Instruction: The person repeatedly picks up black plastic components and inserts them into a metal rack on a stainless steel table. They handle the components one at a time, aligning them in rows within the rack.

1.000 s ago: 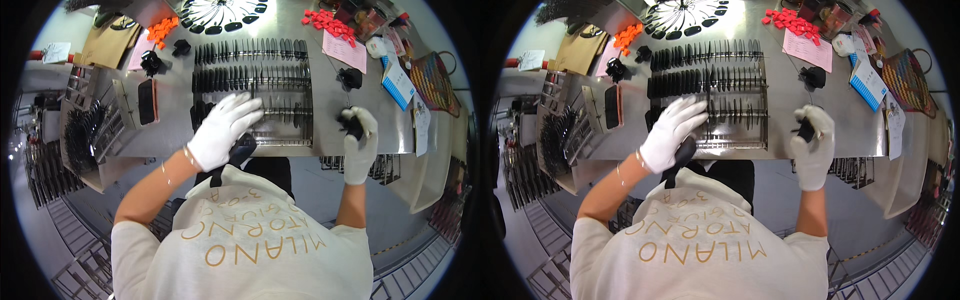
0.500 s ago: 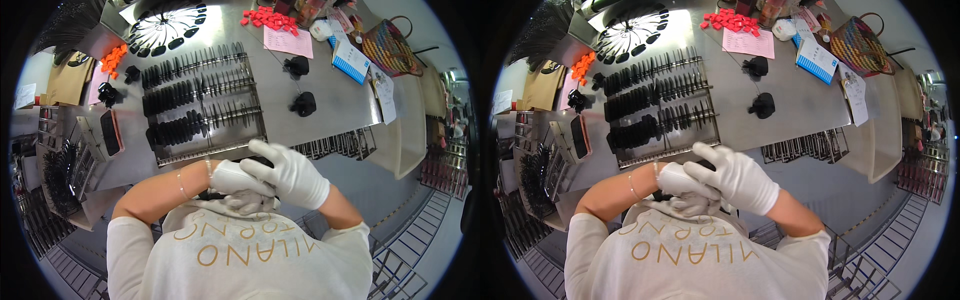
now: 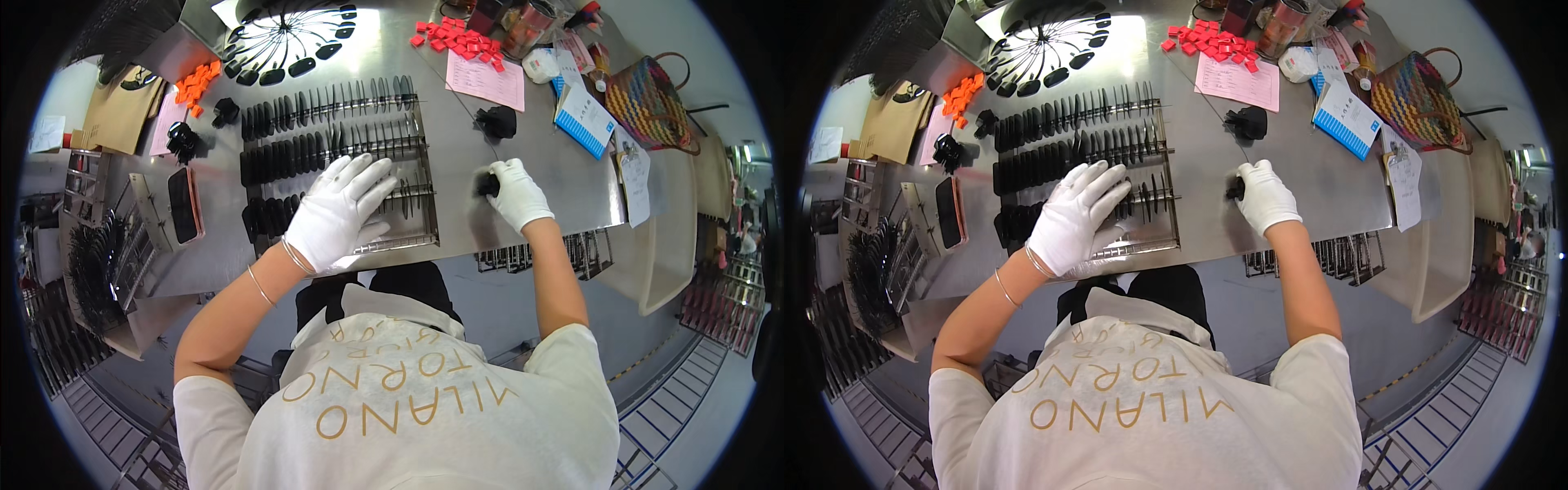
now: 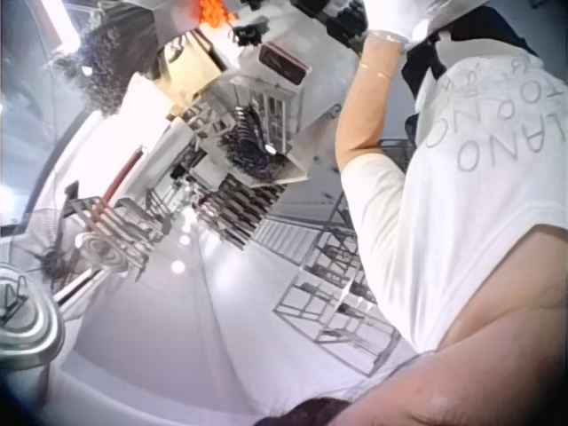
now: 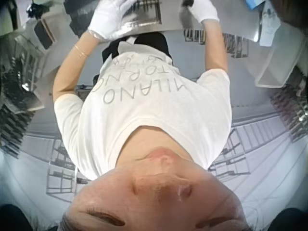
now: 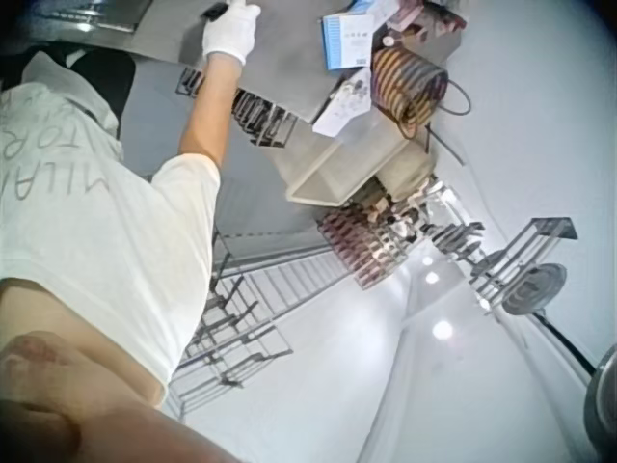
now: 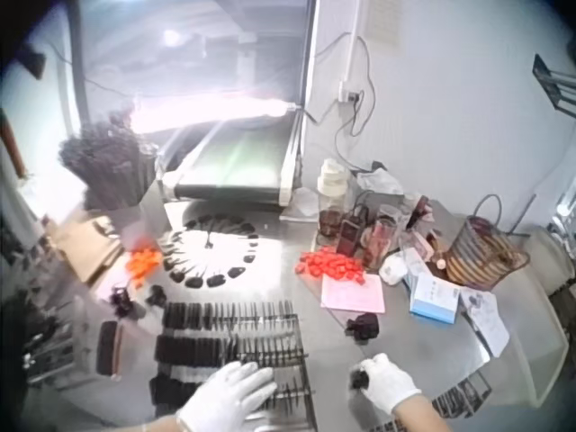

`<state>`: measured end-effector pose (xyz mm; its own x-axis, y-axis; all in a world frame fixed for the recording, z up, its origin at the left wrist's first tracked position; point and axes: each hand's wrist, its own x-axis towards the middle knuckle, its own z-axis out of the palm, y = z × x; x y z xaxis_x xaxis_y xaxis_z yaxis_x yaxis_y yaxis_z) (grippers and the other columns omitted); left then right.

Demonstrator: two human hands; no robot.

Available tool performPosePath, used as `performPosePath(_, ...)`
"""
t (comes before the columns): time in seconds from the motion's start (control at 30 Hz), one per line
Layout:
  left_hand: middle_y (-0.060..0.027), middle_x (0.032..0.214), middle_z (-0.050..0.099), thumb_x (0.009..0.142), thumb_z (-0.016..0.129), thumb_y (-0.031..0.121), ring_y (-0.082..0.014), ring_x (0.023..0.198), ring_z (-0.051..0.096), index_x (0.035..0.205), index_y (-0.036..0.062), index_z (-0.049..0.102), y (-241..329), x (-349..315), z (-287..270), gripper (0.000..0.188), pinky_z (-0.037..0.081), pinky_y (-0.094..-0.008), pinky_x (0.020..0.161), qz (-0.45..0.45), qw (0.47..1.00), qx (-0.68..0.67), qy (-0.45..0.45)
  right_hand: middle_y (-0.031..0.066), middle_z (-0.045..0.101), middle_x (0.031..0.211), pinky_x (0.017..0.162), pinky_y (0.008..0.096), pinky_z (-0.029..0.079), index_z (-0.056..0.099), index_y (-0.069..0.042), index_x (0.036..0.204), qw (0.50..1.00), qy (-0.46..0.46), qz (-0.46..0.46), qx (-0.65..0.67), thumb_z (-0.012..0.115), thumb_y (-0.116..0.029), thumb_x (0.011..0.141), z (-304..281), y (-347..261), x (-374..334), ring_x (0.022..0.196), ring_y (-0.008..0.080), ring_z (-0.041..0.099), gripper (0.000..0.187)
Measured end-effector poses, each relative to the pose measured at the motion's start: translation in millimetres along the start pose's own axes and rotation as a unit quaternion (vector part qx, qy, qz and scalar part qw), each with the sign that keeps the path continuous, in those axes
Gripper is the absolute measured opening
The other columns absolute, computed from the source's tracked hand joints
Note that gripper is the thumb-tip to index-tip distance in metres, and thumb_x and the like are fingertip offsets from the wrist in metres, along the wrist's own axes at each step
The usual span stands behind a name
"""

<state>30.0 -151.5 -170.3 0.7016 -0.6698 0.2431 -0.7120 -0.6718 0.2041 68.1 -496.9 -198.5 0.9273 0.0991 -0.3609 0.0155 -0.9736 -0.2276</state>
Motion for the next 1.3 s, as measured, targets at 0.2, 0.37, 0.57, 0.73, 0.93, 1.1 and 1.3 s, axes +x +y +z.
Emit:
performPosePath(0.2, -0.0126, 0.118, 0.07, 0.104, 0.063, 0.026, -0.0217, 0.092, 0.07, 0.13, 0.0026, 0.065, 66.6, -7.7, -26.0, 0.035, 0.059, -0.0368, 0.08, -0.332, 0.74, -0.583, -0.039, 0.0198, 0.063, 0.117, 0.1, 0.0429, 0.054, 0.064, -0.001, 0.119, 0.951, 0.124, -0.024, 0.281, 0.077, -0.011, 0.085, -33.2, 9.1, -35.4, 0.109, 0.0383, 0.065, 0.037)
performPosePath(0.37, -0.0082, 0.096, 0.07, 0.108, 0.054, 0.042, -0.0147, 0.076, 0.067, 0.111, 0.0021, 0.069, 86.7, -5.9, -9.3, 0.042, 0.055, -0.0291, 0.065, -0.292, 0.498, -0.78, -0.241, 0.0151, 0.062, 0.121, 0.097, 0.0422, 0.055, 0.062, -0.004, 0.123, 0.913, 0.008, -0.365, 0.182, 0.086, -0.019, 0.08, -40.4, -110.5, -90.2, 0.114, 0.0358, 0.063, 0.051)
performPosePath(0.57, -0.0088, 0.104, 0.069, 0.094, 0.071, 0.026, -0.0113, 0.089, 0.068, 0.128, 0.0005, 0.055, 92.3, -66.2, -35.9, 0.045, 0.056, -0.0287, 0.065, -0.387, 0.655, -0.64, -0.111, 0.0183, 0.068, 0.11, 0.087, 0.0419, 0.055, 0.063, -0.001, 0.118, 0.868, 0.048, -0.293, 0.399, 0.078, -0.013, 0.083, 17.3, -180.5, -102.0, 0.096, 0.0356, 0.067, 0.04)
performPosePath(0.73, -0.0013, 0.06, 0.062, 0.1, 0.07, 0.034, -0.0088, 0.051, 0.058, 0.107, 0.0066, 0.071, 53.5, -130.3, -69.1, 0.028, 0.046, -0.024, 0.05, -0.251, 0.649, -0.696, -0.176, 0.0104, 0.066, 0.111, 0.078, 0.0434, 0.056, 0.064, -0.009, 0.106, 0.694, 0.21, -0.622, 0.296, 0.087, -0.014, 0.069, 16.5, -250.1, -115.6, 0.096, 0.0313, 0.069, 0.044)
performPosePath(0.93, -0.0053, 0.079, 0.072, 0.094, 0.067, 0.009, -0.0122, 0.066, 0.065, 0.103, 0.0025, 0.071, 42.9, -173.0, -77.4, 0.011, 0.056, -0.0321, 0.065, -0.3, 0.773, -0.543, -0.134, 0.0207, 0.063, 0.127, 0.095, 0.0426, 0.057, 0.055, -0.006, 0.149, 0.829, -0.028, -0.43, 0.357, 0.091, -0.012, 0.073, 23.2, -260.9, -140.9, 0.115, 0.0401, 0.066, 0.084)
performPosePath(1.1, -0.0058, 0.086, 0.074, 0.095, 0.063, 0.002, -0.0135, 0.069, 0.069, 0.109, 0.0031, 0.072, 46.0, -204.3, -53.5, 0.016, 0.058, -0.0306, 0.063, -0.335, 0.707, -0.619, -0.07, 0.0196, 0.06, 0.134, 0.086, 0.0402, 0.059, 0.061, -0.011, 0.141, 0.816, 0.061, -0.498, 0.288, 0.092, -0.012, 0.072, 56.3, -277.8, -140.1, 0.103, 0.0365, 0.068, 0.075)
performPosePath(1.3, -0.0176, 0.111, 0.076, 0.113, 0.05, 0.027, -0.0213, 0.087, 0.075, 0.132, -0.0013, 0.058, 67.9, -216.1, -11.9, 0.035, 0.059, -0.0312, 0.073, -0.359, 0.554, -0.751, 0.027, 0.0131, 0.064, 0.13, 0.092, 0.0377, 0.062, 0.052, -0.001, 0.144, 0.699, -0.064, -0.213, 0.68, 0.057, 0.003, 0.091, 102.3, -278.9, -128.4, 0.106, 0.0219, 0.069, 0.053)
